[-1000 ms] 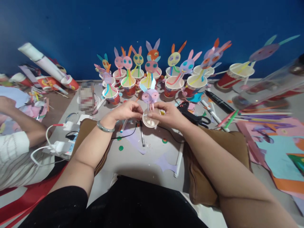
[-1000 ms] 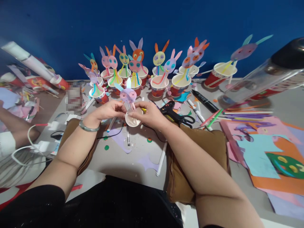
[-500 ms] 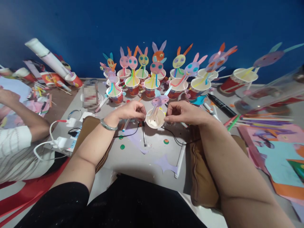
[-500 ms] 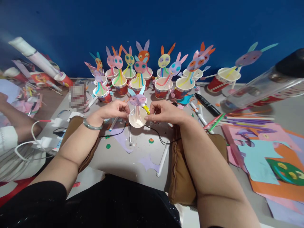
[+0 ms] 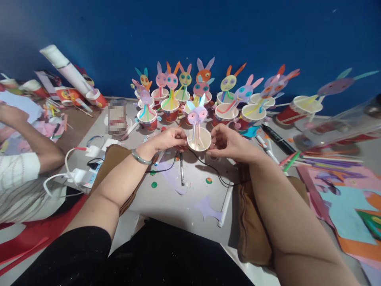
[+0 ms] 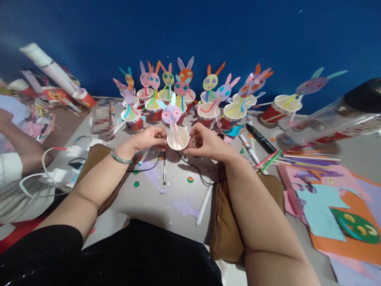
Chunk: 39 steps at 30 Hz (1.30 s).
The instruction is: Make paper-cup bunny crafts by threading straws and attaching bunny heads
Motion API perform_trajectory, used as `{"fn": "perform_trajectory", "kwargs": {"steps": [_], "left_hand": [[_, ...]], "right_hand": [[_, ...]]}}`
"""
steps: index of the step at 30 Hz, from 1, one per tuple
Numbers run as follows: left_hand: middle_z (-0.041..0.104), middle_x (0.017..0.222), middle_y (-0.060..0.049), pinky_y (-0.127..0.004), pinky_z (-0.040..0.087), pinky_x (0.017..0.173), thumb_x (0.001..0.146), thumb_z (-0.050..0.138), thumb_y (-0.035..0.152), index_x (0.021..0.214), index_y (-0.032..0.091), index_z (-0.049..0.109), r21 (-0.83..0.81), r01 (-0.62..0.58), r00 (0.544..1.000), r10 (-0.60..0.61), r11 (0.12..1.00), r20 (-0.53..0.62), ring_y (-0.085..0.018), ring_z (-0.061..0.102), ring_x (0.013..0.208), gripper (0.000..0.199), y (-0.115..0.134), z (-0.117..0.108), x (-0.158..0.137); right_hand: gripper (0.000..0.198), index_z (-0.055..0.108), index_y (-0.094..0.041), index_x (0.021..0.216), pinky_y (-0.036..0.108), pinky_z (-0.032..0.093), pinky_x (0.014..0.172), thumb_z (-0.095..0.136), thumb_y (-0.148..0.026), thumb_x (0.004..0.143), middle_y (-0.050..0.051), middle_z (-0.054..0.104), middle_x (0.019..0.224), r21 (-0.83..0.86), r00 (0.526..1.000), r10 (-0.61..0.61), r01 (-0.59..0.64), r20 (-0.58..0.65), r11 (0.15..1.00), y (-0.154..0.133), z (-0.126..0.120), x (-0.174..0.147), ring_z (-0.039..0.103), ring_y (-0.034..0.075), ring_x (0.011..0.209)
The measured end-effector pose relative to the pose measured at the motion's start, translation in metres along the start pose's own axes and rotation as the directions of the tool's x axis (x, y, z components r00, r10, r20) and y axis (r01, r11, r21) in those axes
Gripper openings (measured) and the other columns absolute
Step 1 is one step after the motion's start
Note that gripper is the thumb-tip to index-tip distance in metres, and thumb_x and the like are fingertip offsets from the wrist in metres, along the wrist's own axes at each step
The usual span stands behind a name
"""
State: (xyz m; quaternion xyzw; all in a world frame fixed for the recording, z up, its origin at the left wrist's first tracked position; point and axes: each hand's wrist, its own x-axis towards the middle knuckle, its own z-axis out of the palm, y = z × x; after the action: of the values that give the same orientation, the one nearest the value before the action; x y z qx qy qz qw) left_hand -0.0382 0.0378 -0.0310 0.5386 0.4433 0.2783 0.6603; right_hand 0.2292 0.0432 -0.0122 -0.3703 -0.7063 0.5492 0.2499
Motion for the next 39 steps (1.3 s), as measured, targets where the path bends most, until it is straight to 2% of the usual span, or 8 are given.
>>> {"fn": "perform_trajectory", "kwargs": {"steps": [4,6,13,18,24,28,34,39], "left_hand": [[0.069,0.07,0.001,-0.025,0.061,0.068,0.077,0.087,0.02,0.078,0.013,0.059,-0.049,-0.032,0.999,0.031,0.998,-0.013,-0.012,0.073,0.07,0.029,-0.005,0.006,0.004],[0.068,0.072,0.001,-0.026,0.06,0.07,0.077,0.087,0.019,0.079,0.013,0.059,-0.085,-0.051,0.998,0.049,0.995,-0.029,-0.012,0.072,0.07,0.028,-0.007,0.009,0.006],[0.069,0.075,0.001,-0.025,0.057,0.071,0.084,0.08,0.015,0.082,0.013,0.059,-0.133,-0.117,0.987,0.099,0.984,-0.129,-0.009,0.07,0.07,0.021,-0.006,0.018,0.008],[0.066,0.072,0.002,-0.026,0.055,0.071,0.085,0.076,0.01,0.079,0.013,0.058,-0.113,-0.105,0.982,0.085,0.988,-0.168,-0.01,0.068,0.067,0.019,-0.007,0.021,0.009],[0.063,0.071,0.001,-0.025,0.053,0.068,0.079,0.073,0.007,0.077,0.014,0.056,0.041,-0.145,0.978,0.149,0.989,-0.147,-0.009,0.064,0.065,0.019,-0.012,0.019,0.012],[0.06,0.092,0.002,-0.024,0.055,0.064,0.073,0.068,0.006,0.094,0.017,0.055,0.071,-0.27,0.948,0.278,0.96,-0.155,-0.007,0.061,0.067,0.027,-0.012,0.02,0.011],[0.059,0.118,-0.007,-0.024,0.055,0.071,0.07,0.086,0.02,0.109,0.019,0.059,0.207,-0.455,0.853,0.491,0.866,-0.177,-0.015,0.062,0.096,0.048,-0.013,0.025,0.011],[0.064,0.109,-0.01,-0.03,0.055,0.081,0.077,0.088,0.038,0.098,0.015,0.075,0.394,-0.406,0.853,0.496,0.825,-0.16,-0.02,0.062,0.101,0.034,-0.02,0.027,0.016]], "right_hand": [[0.077,0.053,-0.027,0.131,0.027,0.049,0.054,0.093,-0.047,0.067,0.001,0.07,0.094,-0.036,0.996,-0.067,0.064,-0.061,0.997,0.003,0.0,-0.001,0.065,0.015,0.066],[0.077,0.056,-0.026,0.133,0.027,0.049,0.056,0.091,-0.051,0.069,0.002,0.07,0.094,-0.076,0.992,-0.082,0.075,-0.092,0.994,0.005,0.0,0.0,0.064,0.015,0.068],[0.049,0.068,-0.02,0.1,0.027,0.04,0.055,0.076,-0.064,0.08,-0.001,0.063,0.066,-0.257,0.99,-0.071,0.037,-0.125,0.966,0.007,0.002,0.005,0.056,0.015,0.059],[0.038,0.064,-0.022,0.077,0.03,0.039,0.057,0.057,-0.055,0.094,0.001,0.063,0.062,-0.409,0.982,-0.114,0.042,-0.154,0.912,0.004,0.008,0.006,0.055,0.016,0.055],[0.024,0.06,-0.023,0.072,0.029,0.037,0.053,0.063,-0.042,0.086,0.0,0.062,0.055,-0.422,0.989,-0.055,-0.007,-0.134,0.906,0.006,0.014,0.005,0.055,0.015,0.049],[0.024,0.058,-0.023,0.07,0.028,0.038,0.055,0.061,-0.039,0.087,0.0,0.063,0.054,-0.465,0.991,-0.075,0.016,-0.109,0.885,0.004,0.016,0.004,0.055,0.015,0.051],[0.024,0.058,-0.022,0.068,0.029,0.035,0.055,0.06,-0.037,0.086,0.001,0.059,0.053,-0.504,0.983,-0.11,0.022,-0.145,0.864,0.005,0.024,0.005,0.05,0.014,0.051],[0.031,0.053,-0.022,0.062,0.029,0.031,0.054,0.06,-0.039,0.087,-0.001,0.053,0.052,-0.558,0.973,-0.194,0.092,-0.128,0.825,0.004,0.036,0.005,0.043,0.012,0.05]]}}
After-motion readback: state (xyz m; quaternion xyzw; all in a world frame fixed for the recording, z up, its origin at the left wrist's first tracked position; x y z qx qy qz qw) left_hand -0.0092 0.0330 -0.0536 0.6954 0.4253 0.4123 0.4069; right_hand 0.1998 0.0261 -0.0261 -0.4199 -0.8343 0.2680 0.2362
